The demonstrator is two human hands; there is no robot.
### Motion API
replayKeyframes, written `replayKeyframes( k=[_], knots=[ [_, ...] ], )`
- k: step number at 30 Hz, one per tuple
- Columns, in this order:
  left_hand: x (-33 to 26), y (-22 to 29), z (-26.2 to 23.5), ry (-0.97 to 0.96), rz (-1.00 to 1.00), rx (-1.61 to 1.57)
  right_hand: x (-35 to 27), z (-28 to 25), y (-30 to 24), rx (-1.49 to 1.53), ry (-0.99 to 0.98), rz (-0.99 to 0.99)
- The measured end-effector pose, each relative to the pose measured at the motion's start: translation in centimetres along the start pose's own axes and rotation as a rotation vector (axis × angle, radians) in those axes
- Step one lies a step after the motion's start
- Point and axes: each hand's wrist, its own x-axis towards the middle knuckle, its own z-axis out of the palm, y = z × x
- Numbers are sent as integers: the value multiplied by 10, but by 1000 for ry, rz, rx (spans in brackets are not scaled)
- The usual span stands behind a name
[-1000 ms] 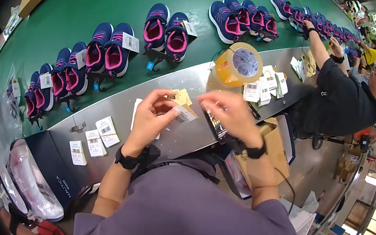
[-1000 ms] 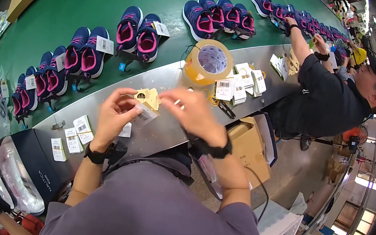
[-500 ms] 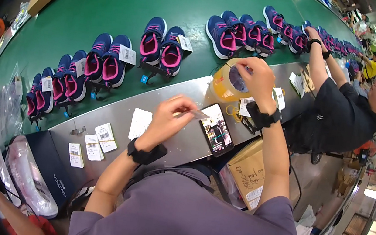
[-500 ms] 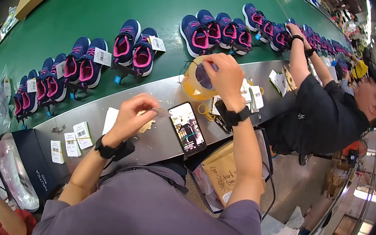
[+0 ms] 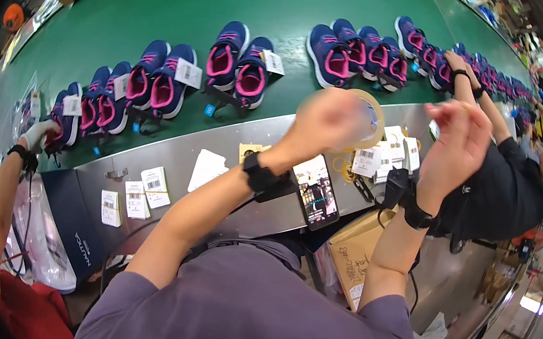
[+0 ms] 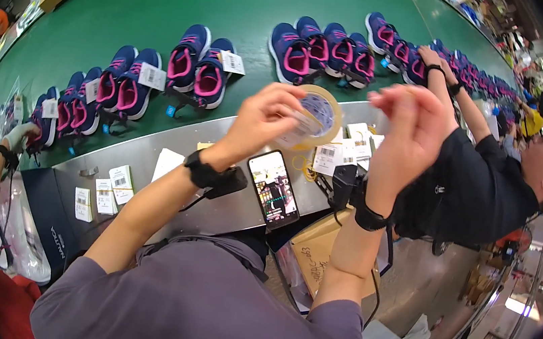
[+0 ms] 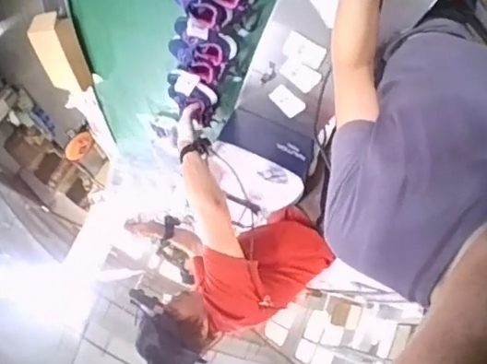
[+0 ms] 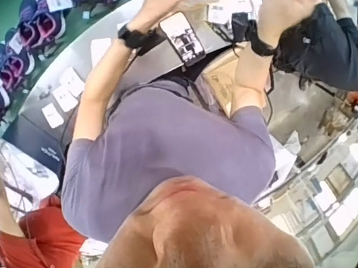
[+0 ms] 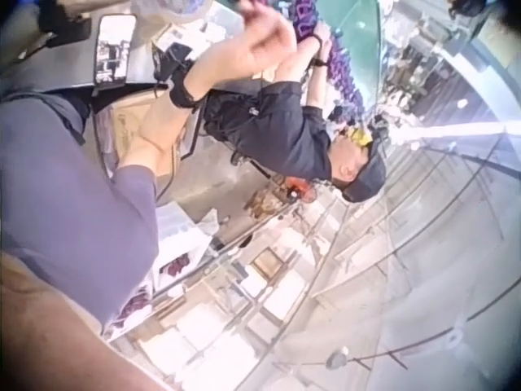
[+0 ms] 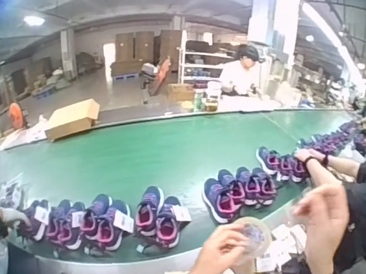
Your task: Applying adhesive labels or tags to shoes on a manufacturing assembly line.
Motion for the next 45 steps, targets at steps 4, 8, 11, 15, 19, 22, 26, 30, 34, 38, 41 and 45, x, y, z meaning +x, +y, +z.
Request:
replayKeyframes(
  k=[4,8,11,15,19,22,26,30,34,38,41,45],
  knots=[
    [5,24,5,159,-196,-179,-8,-8,6,-372,-506,244],
    [14,29,22,181,-192,-150,-9,-11,19,-503,-614,-66],
    [17,28,34,213,-163,-121,-8,-15,22,-476,-572,-64],
    [22,27,50,216,-169,-127,-7,-30,22,-498,-556,77],
    [27,27,64,189,-192,-111,-2,-44,31,-451,-488,67],
    [31,27,70,166,-196,-79,3,-49,34,-458,-478,43],
    [34,22,65,175,-233,-162,3,-49,39,-447,-487,59],
    [31,26,58,150,-187,-76,1,-34,37,-447,-470,60],
    [35,25,42,131,407,469,0,-26,33,-489,-524,50],
    [43,40,34,-11,859,916,13,-38,25,-162,-611,548],
    [56,32,31,-138,1011,1067,19,-46,38,-103,-640,720],
    [102,4,20,-208,967,1055,43,-35,74,-763,-507,-254]
  ],
)
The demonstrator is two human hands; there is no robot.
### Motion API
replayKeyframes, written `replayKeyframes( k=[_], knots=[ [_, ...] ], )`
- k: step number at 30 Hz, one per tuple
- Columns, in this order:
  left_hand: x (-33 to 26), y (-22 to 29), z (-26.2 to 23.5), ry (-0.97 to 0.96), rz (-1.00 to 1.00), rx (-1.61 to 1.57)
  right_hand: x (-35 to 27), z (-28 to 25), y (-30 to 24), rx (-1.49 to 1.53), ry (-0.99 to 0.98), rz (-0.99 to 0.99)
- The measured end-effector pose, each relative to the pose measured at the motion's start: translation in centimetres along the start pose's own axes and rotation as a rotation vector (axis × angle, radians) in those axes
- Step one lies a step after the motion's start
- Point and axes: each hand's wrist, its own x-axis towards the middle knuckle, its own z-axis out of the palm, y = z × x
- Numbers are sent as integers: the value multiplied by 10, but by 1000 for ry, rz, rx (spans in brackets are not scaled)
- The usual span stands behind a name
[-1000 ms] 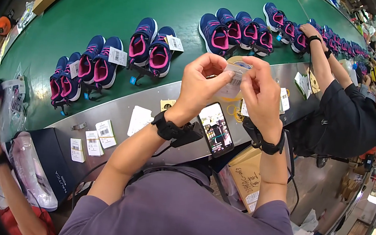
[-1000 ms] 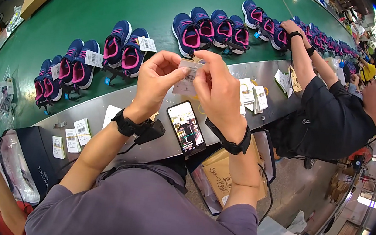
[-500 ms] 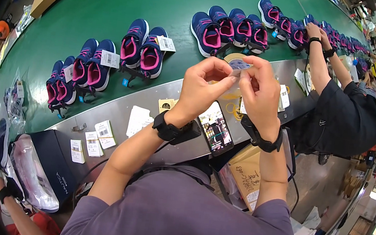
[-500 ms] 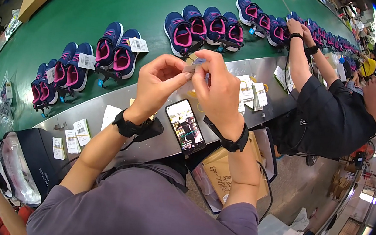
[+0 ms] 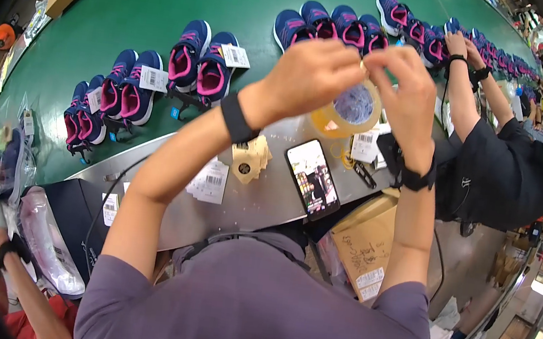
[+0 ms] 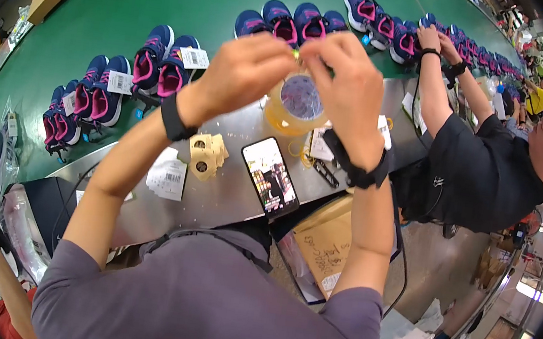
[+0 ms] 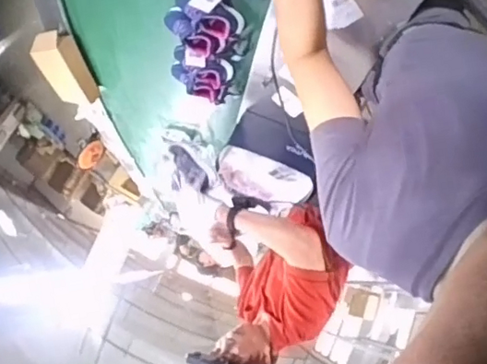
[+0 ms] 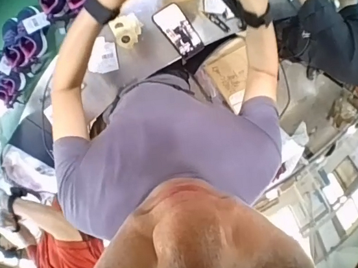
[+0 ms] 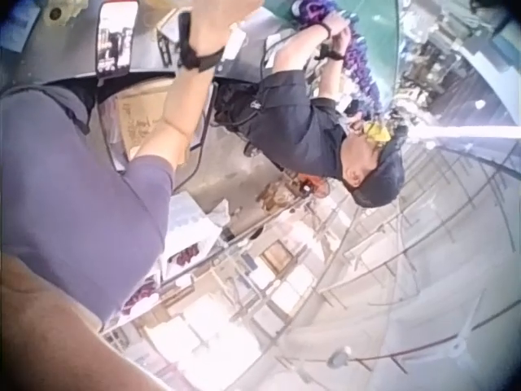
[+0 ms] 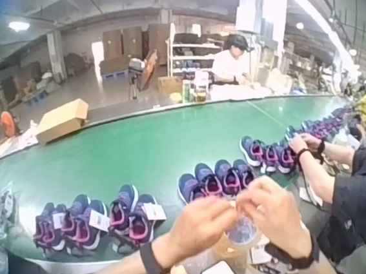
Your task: Applying adhesive labels or tags to shoes on a manufacturing assembly line.
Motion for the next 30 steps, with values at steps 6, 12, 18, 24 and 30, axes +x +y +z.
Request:
replayKeyframes(
  k=[6,12,18,24,30],
  knots=[
    [-43,-73,64,-336,-445,79,4,32,64,463,-59,347],
    [-122,-128,127,-471,-314,297,-4,52,121,373,-147,298],
    [-155,-135,140,-539,-336,426,-3,92,131,313,-150,352],
    [-183,-153,123,-548,-556,272,27,135,85,413,-142,352],
    [-200,-164,72,-526,-547,71,64,172,81,533,-219,239]
  ],
)
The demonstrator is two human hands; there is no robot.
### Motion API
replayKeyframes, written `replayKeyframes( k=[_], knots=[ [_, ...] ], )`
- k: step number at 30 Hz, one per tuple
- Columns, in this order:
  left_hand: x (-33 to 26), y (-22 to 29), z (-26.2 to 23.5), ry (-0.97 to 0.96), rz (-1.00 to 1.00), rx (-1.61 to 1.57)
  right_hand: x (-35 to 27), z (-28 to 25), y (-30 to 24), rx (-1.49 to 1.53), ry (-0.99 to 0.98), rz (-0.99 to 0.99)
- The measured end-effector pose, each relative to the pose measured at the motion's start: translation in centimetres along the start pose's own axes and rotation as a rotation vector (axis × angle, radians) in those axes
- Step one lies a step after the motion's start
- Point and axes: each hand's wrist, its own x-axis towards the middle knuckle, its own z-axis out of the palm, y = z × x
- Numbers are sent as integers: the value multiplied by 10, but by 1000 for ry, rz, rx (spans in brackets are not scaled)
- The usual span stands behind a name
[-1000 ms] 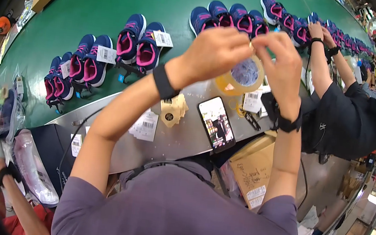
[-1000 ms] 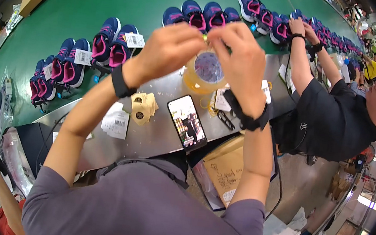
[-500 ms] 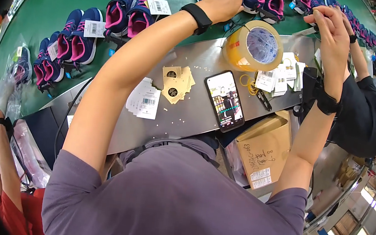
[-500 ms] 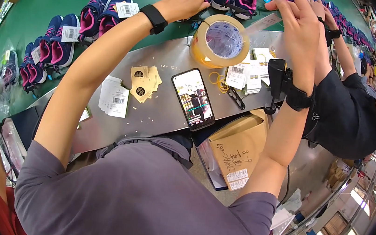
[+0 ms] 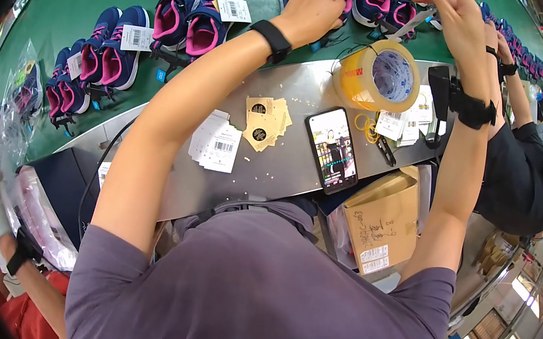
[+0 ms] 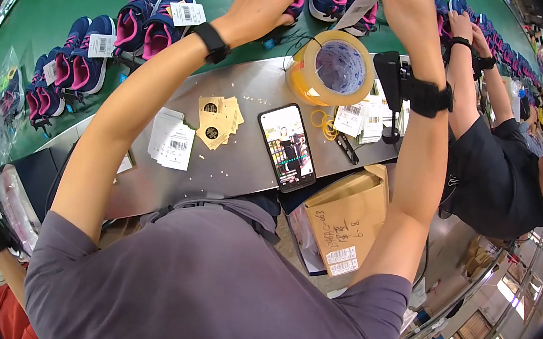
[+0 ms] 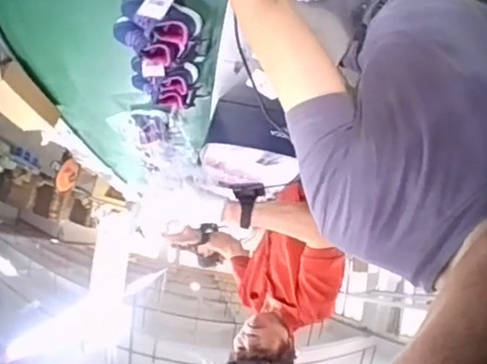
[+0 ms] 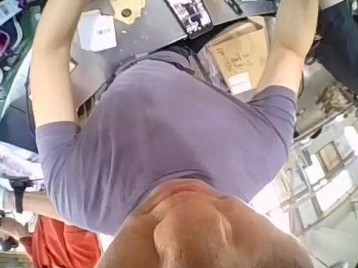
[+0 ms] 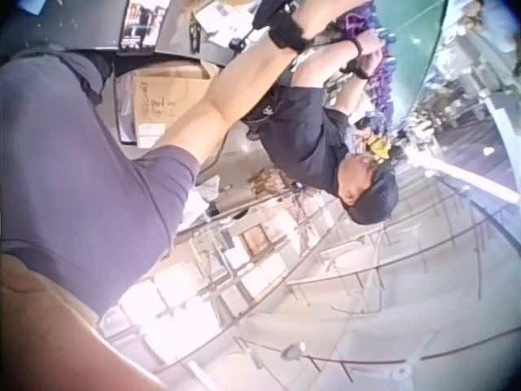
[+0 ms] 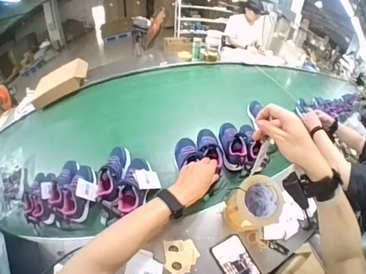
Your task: Applying adhesive labels or tags to shoes on a manufacturing assembly line.
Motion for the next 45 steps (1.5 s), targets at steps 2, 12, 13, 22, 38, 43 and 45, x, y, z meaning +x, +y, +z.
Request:
replayKeyframes(
  k=[2,12,13,22,38,43,45],
  knots=[
    [-11,-10,-23,-47,-3,26,20,13,-19,-138,-67,179],
    [-9,-105,-129,186,-74,-174,98,128,-2,-358,-674,125],
    [-3,-122,-126,232,-72,-158,108,138,-3,-366,-732,199],
    [29,-188,-165,-635,-364,-449,192,176,-35,-754,-818,108],
    [22,-188,-166,-167,-464,-537,203,217,11,-516,-654,-116],
    [41,-192,-155,-35,-292,-343,209,204,5,-591,-615,-77],
    [34,-189,-160,17,-363,-118,199,209,7,-597,-340,-296]
  ],
)
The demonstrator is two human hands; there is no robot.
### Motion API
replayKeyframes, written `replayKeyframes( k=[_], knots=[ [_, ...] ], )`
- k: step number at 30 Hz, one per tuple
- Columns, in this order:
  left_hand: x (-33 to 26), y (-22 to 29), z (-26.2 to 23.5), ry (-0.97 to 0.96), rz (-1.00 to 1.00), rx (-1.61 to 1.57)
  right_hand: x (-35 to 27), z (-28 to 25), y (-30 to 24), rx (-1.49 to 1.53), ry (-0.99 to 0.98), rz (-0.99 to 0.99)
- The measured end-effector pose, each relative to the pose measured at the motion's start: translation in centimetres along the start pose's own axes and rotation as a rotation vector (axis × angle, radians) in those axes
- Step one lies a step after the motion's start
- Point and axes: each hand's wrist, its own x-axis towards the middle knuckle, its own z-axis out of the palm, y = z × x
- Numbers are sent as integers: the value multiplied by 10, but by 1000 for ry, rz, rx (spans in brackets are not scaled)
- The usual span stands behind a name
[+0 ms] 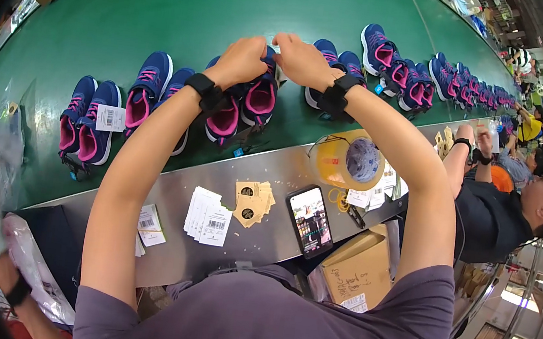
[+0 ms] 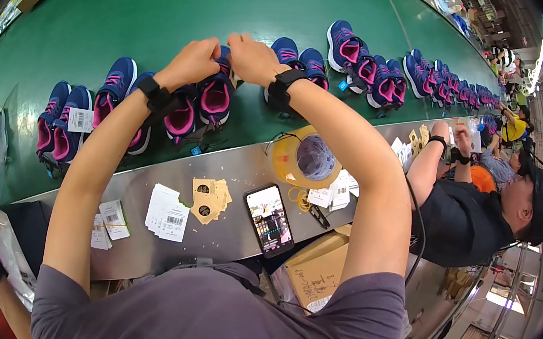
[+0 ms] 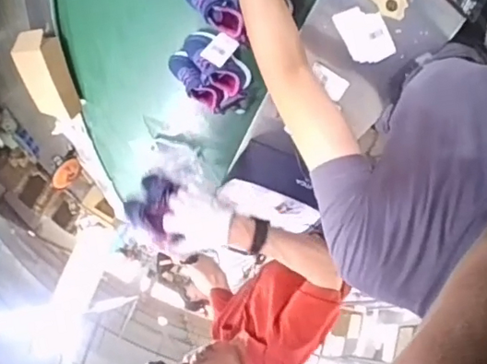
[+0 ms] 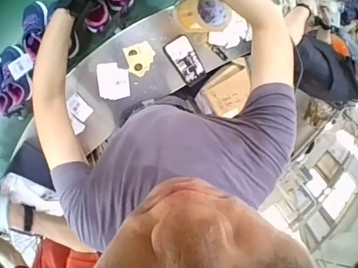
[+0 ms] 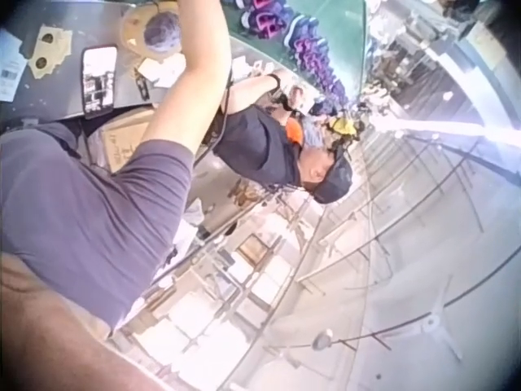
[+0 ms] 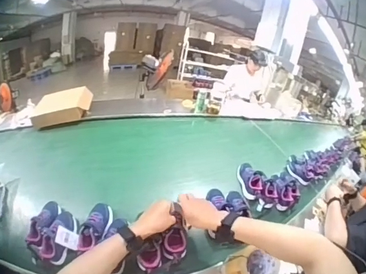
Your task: Applying adhesive labels or tags to shoes on a manufacturing assembly line.
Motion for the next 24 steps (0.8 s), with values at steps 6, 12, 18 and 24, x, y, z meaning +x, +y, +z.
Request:
replayKeyframes(
  k=[6,12,18,24],
  knots=[
    [-26,-15,-31,-197,-546,-1511,25,-22,-7,981,-365,421],
    [-54,-22,-39,15,-581,-1558,33,-16,-33,1246,-370,521],
    [-73,-30,-36,87,-516,-1479,34,-2,-56,1084,-347,490],
    [-76,-30,-16,86,-538,-1406,26,16,-48,1085,-344,457]
  ],
)
